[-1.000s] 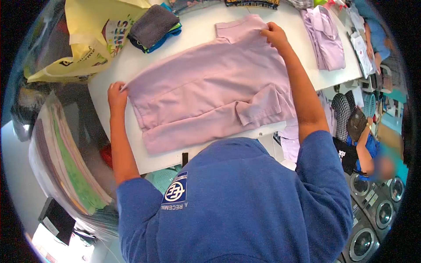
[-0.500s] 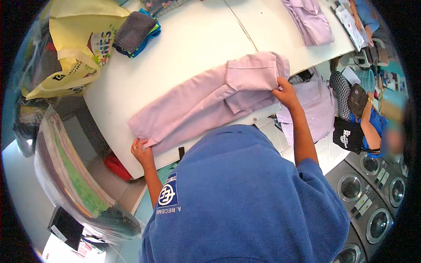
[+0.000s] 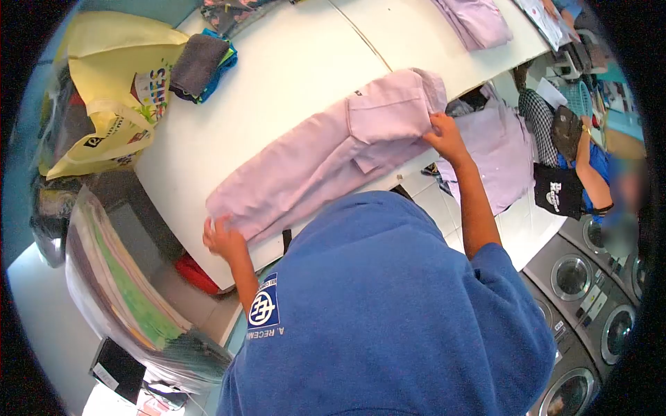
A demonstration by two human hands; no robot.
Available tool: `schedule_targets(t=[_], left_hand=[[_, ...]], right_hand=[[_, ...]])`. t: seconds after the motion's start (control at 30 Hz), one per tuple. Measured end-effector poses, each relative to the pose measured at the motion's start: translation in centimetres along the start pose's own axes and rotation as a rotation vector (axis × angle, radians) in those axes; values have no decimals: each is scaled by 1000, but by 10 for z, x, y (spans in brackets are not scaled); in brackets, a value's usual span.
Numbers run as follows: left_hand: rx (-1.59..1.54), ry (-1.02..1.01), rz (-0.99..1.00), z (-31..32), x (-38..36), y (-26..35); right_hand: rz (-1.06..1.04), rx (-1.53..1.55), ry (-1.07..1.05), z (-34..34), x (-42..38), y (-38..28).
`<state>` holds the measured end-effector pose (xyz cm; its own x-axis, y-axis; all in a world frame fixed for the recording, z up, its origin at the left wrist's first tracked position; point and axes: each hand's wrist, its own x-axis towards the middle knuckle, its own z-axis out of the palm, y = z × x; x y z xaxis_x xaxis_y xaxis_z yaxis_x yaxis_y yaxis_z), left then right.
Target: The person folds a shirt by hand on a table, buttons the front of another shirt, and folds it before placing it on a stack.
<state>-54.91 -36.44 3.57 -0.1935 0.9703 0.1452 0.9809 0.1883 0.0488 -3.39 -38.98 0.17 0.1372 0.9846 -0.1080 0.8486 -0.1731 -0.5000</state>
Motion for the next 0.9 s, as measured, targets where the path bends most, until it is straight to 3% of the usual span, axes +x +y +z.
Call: schedule_targets(t=[0.07, 0.1, 0.13, 0.17, 0.2, 0.23, 0.3, 0.4, 0.5, 0.53, 0.6, 0.67, 0.73, 0.8, 0.87, 0.9], left_hand=[[-493, -137, 163, 18, 33, 34], [-787, -187, 151, 17, 39, 79], [-1066, -347, 95, 42, 41, 107], [-1127, -464, 198, 30, 43, 149], [-1195, -600, 234, 36, 42, 182], [-1239, -682, 296, 48, 38, 208], [-1167, -919, 180, 44, 30, 254], [-1024, -990, 183, 40, 30, 275], [-1102, -879, 190, 34, 20, 264], [-1090, -893, 204, 42, 15, 256], [-1213, -1155, 62, 58, 6, 235], [-1203, -1199, 130, 46, 13, 210], [-1155, -1103, 43, 45, 28, 176], [-1168, -820, -133, 45, 43, 134], [-932, -437, -6, 77, 60, 69], [-643, -281, 121, 73, 66, 45]], right_hand=[[54, 71, 126, -1, 0, -5], [55, 68, 127, 0, 4, -7], [188, 126, 117, 1, 8, -10], [323, 184, 110, 3, 12, -13], [328, 182, 117, 4, 13, -18], [297, 113, 220, 6, 13, -24], [271, 45, 330, 8, 16, -35], [181, 125, 428, 5, 23, -53], [119, 218, 502, 6, 27, -62], [150, 137, 410, 8, 29, -61], [208, 66, 327, 10, 31, -57], [326, 247, 305, 6, 36, -46], [452, 350, 383, -8, 46, -21], [503, 405, 429, -26, 57, 12], [313, 259, 402, -35, 72, 40], [322, 267, 418, -35, 82, 50]])
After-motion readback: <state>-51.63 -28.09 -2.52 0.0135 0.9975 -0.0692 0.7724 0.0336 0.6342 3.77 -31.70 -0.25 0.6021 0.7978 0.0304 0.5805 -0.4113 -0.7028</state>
